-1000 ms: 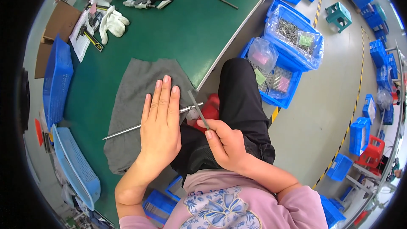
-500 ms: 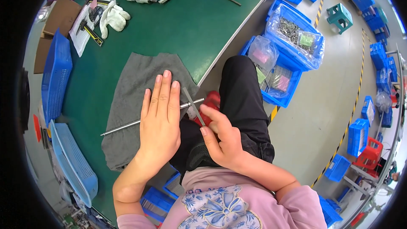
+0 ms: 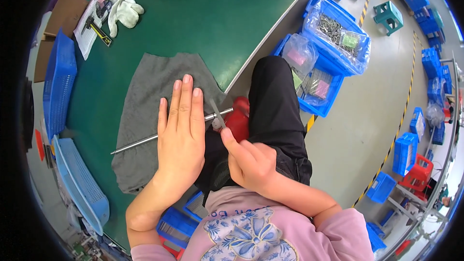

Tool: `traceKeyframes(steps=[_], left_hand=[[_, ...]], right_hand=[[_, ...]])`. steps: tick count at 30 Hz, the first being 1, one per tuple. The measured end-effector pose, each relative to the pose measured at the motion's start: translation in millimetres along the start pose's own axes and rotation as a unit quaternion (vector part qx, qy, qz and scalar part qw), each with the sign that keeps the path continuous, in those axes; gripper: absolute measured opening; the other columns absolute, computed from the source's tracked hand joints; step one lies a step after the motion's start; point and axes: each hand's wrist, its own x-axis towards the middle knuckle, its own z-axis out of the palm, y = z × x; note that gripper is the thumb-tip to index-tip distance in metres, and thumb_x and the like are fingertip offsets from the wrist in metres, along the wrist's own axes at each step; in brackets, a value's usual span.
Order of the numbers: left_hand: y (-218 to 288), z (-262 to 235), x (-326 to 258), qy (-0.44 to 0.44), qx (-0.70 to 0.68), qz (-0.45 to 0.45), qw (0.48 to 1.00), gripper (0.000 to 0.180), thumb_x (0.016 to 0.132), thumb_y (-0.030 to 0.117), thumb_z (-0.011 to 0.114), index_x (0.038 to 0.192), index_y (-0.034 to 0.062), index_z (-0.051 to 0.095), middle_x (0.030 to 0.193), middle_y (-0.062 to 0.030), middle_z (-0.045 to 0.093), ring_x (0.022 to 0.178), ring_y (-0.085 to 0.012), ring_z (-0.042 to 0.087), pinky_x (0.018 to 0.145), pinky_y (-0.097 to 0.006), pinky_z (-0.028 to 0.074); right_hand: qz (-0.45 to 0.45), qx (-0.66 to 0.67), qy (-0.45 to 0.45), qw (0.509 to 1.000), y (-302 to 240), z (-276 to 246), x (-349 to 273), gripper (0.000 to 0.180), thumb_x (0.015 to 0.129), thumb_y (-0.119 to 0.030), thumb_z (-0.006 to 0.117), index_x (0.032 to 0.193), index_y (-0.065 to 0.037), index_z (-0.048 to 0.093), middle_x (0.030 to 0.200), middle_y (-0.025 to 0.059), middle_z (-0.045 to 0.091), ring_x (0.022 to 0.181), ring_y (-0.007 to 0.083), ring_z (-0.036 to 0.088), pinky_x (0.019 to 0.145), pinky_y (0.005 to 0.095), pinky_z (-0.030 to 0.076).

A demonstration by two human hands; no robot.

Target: Using a hand file to smooth the edges and surfaces of long metal rods at a manufacturing workbench.

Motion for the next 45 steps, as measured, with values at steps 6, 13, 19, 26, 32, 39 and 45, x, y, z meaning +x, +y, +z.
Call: traceKeyframes(steps=[6,13,19,26,32,39,45], left_hand=[[0,-2,1,-0.001,0.011,0.003,1.000,0.055,0.082,0.007,0.055,0.134,-0.0048,0.038,0.144,-0.0233,0.037,0.132,-0.0356,0.040,0.101,-0.054,0.038],[1,-5,1,0.003,0.000,-0.004,1.000,0.054,0.082,0.006,0.055,0.133,-0.0052,0.040,0.145,-0.0230,0.036,0.132,-0.0355,0.040,0.101,-0.054,0.038],[2,-1,1,-0.002,0.011,-0.002,1.000,0.055,0.082,0.007,0.055,0.133,-0.0048,0.039,0.146,-0.0228,0.035,0.133,-0.0354,0.039,0.102,-0.054,0.037],[1,2,2,0.000,0.022,0.001,1.000,0.056,0.082,0.009,0.056,0.134,-0.0040,0.039,0.146,-0.0221,0.035,0.133,-0.0352,0.039,0.102,-0.054,0.037],[0,-1,1,0.003,0.015,-0.001,1.000,0.055,0.082,0.009,0.055,0.133,-0.0039,0.040,0.146,-0.0217,0.035,0.133,-0.0345,0.039,0.102,-0.053,0.037],[1,-2,1,-0.014,0.024,-0.006,1.000,0.055,0.082,0.010,0.055,0.133,-0.0035,0.041,0.146,-0.0210,0.035,0.134,-0.0340,0.038,0.103,-0.053,0.036],[0,-2,4,-0.004,0.016,-0.002,1.000,0.055,0.082,0.011,0.055,0.133,-0.0041,0.041,0.146,-0.0211,0.036,0.135,-0.0340,0.037,0.103,-0.053,0.036]], right_hand=[[-0.003,0.021,-0.008,1.000,-4,-1,12,0.040,0.070,0.014,0.058,0.110,0.010,0.061,0.052,0.0059,0.045,0.037,0.0170,0.042,0.039,0.0271,0.033],[0.008,-0.017,-0.057,0.998,-13,-15,24,0.043,0.068,0.013,0.057,0.110,0.008,0.063,0.050,0.0051,0.042,0.037,0.0169,0.042,0.038,0.0273,0.034],[0.014,-0.049,-0.092,0.994,-17,-25,15,0.044,0.068,0.014,0.057,0.112,0.008,0.062,0.051,0.0051,0.043,0.037,0.0165,0.043,0.039,0.0269,0.034],[-0.003,-0.056,-0.096,0.994,-7,-21,-1,0.044,0.070,0.013,0.057,0.113,0.008,0.061,0.052,0.0050,0.044,0.038,0.0163,0.041,0.038,0.0264,0.033],[-0.038,-0.042,-0.023,0.998,-2,-1,-7,0.045,0.068,0.014,0.059,0.113,0.011,0.060,0.052,0.0045,0.042,0.038,0.0163,0.040,0.038,0.0280,0.031],[-0.067,-0.032,0.001,0.997,9,9,-12,0.042,0.069,0.013,0.060,0.111,0.011,0.061,0.052,0.0043,0.042,0.038,0.0164,0.038,0.039,0.0268,0.031],[-0.084,-0.030,0.012,0.996,15,12,8,0.040,0.068,0.014,0.060,0.108,0.011,0.062,0.052,0.0036,0.041,0.038,0.0170,0.036,0.039,0.0280,0.029]])
